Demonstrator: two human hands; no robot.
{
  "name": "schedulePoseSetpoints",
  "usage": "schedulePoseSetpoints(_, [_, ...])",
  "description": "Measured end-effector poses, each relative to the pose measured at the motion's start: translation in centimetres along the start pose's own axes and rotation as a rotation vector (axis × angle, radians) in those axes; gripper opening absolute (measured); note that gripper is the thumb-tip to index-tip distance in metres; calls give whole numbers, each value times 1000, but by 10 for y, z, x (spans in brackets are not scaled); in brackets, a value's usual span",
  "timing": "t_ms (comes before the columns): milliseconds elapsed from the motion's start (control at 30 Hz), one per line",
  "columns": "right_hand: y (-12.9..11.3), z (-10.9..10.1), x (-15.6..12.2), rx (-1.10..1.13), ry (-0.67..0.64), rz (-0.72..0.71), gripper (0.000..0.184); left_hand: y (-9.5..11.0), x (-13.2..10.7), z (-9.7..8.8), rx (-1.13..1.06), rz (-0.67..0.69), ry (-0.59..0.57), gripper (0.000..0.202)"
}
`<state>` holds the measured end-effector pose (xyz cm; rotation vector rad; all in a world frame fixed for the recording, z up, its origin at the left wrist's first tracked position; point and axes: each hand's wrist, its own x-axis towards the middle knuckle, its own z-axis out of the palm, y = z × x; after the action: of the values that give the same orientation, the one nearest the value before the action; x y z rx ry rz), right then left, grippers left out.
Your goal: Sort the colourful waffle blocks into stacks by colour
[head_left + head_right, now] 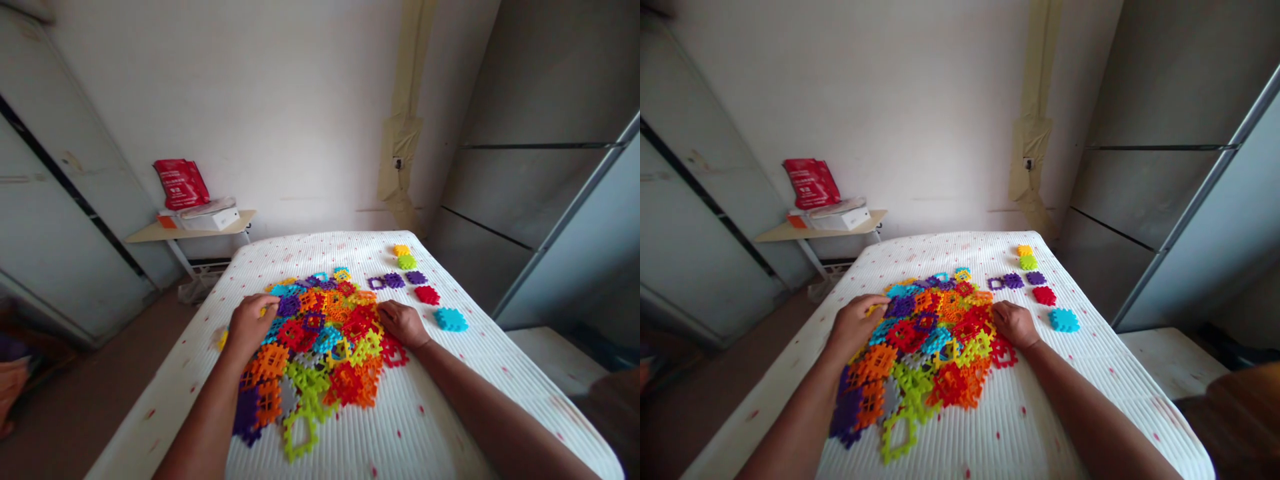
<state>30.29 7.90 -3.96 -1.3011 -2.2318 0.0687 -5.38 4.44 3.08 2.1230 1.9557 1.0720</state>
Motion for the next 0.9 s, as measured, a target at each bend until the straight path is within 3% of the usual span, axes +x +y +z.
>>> schedulePoseSetpoints(67, [0, 0, 0, 1, 4, -3, 28, 15, 12, 9, 86, 104, -114, 27])
schedulePoseSetpoints(167, [1, 0, 0, 13, 13, -11, 29, 29, 27, 26, 190, 130, -249, 31])
schedulePoseSetpoints(300, [1, 0, 0, 21, 17, -15, 29, 32, 38, 47, 205, 74, -294, 41])
schedulePoseSetpoints(433, [0, -1, 1, 10, 10, -12, 29, 26, 41, 57, 161, 45, -313, 41])
schedulePoseSetpoints(700, [3, 0, 0, -1, 13, -12, 30, 18, 49, 40, -126, 2, -326, 48])
schedulePoseSetpoints(900, [6, 2, -1, 24, 21, -22, 30, 16, 55, 14, -397, -91, -227, 58])
